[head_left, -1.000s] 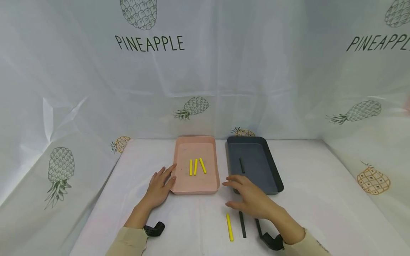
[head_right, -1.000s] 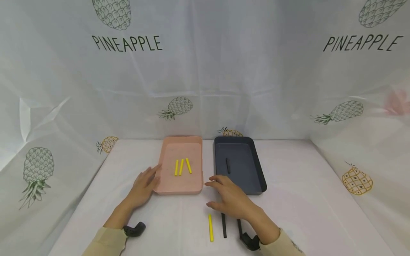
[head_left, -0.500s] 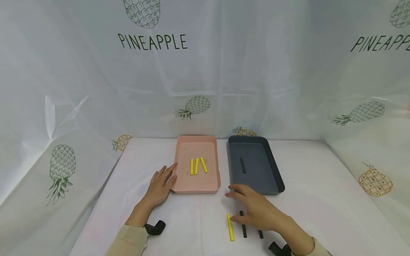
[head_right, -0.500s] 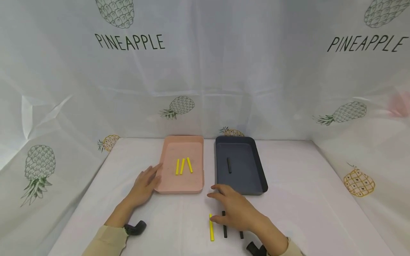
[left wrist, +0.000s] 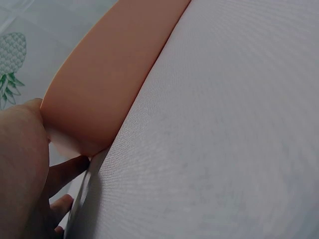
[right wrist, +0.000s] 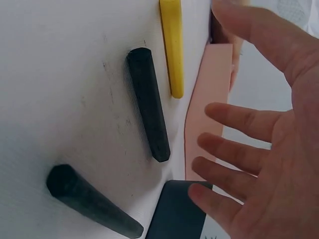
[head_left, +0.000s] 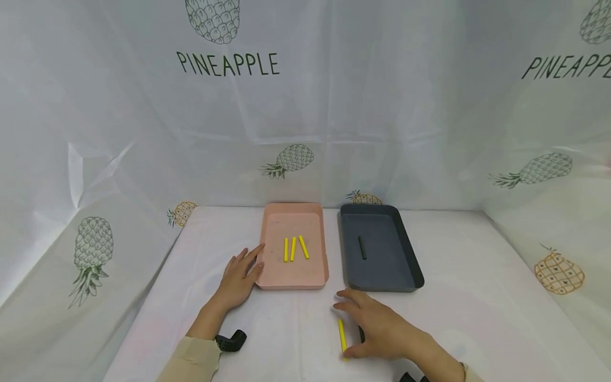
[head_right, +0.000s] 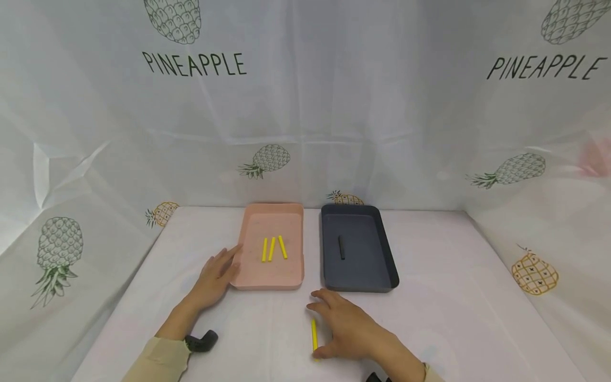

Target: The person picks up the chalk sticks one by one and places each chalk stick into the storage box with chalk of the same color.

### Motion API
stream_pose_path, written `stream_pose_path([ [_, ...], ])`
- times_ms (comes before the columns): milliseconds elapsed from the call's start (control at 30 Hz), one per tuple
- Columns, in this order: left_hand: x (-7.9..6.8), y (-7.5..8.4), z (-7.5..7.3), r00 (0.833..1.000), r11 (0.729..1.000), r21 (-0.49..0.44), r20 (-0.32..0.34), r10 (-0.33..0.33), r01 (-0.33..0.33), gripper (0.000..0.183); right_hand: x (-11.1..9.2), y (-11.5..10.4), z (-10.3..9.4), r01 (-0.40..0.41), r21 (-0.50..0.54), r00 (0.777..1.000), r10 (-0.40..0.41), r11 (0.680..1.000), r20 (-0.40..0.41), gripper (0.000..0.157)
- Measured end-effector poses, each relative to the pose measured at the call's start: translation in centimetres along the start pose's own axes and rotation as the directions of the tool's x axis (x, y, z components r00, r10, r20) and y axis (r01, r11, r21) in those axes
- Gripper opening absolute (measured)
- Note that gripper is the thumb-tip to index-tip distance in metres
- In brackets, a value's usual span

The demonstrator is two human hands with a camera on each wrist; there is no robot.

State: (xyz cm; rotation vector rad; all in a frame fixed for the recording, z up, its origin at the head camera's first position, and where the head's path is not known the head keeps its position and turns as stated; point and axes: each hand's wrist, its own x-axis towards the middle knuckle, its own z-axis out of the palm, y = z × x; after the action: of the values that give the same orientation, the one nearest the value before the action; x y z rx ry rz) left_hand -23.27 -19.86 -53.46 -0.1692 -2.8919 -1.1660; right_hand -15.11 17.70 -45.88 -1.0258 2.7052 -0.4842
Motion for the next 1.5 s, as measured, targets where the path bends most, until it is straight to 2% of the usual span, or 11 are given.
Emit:
stream_pose_path([
  [167,-0.08,0.17,-0.09,1.0,1.0,-0.01,-0.003,0.008,-0.008,0.053,0.0,0.1,0.21,-0.014,0.012,0.999,0.014,1.0,0.047,0.091],
  [300,-0.13,0.25,-0.16,1.0,1.0,-0.004,-0.011,0.024,-0.024,0.052,0.16,0.15,0.31,-0.039,0.028,0.996,0.037,0.999,0.077,0.09],
  [533,-0.2,0.31,-0.23,1.0,1.0,0.002,-0.006,0.017,-0.017,0.053,0.53,0.12,0.6,-0.058,0.027,0.993,0.055,0.998,0.1,0.09],
  [900,-0.2,0.31,-0.2,1.0,1.0,-0.006,0.012,-0.009,0.009,0.052,0.62,0.03,0.84,-0.049,0.016,0.994,0.047,0.999,0.094,0.085],
  [1300,-0.13,0.1,-0.2,1.0,1.0,-0.007,-0.005,0.006,-0.006,0.053,0.79,0.03,0.89,-0.042,-0.002,0.995,0.042,0.999,0.095,0.082],
  [1500,-0.07,0.12,-0.1,1.0,1.0,-0.006,0.002,-0.006,0.006,0.053,0.75,-0.01,1.01,-0.043,0.004,0.995,0.043,0.999,0.092,0.08],
])
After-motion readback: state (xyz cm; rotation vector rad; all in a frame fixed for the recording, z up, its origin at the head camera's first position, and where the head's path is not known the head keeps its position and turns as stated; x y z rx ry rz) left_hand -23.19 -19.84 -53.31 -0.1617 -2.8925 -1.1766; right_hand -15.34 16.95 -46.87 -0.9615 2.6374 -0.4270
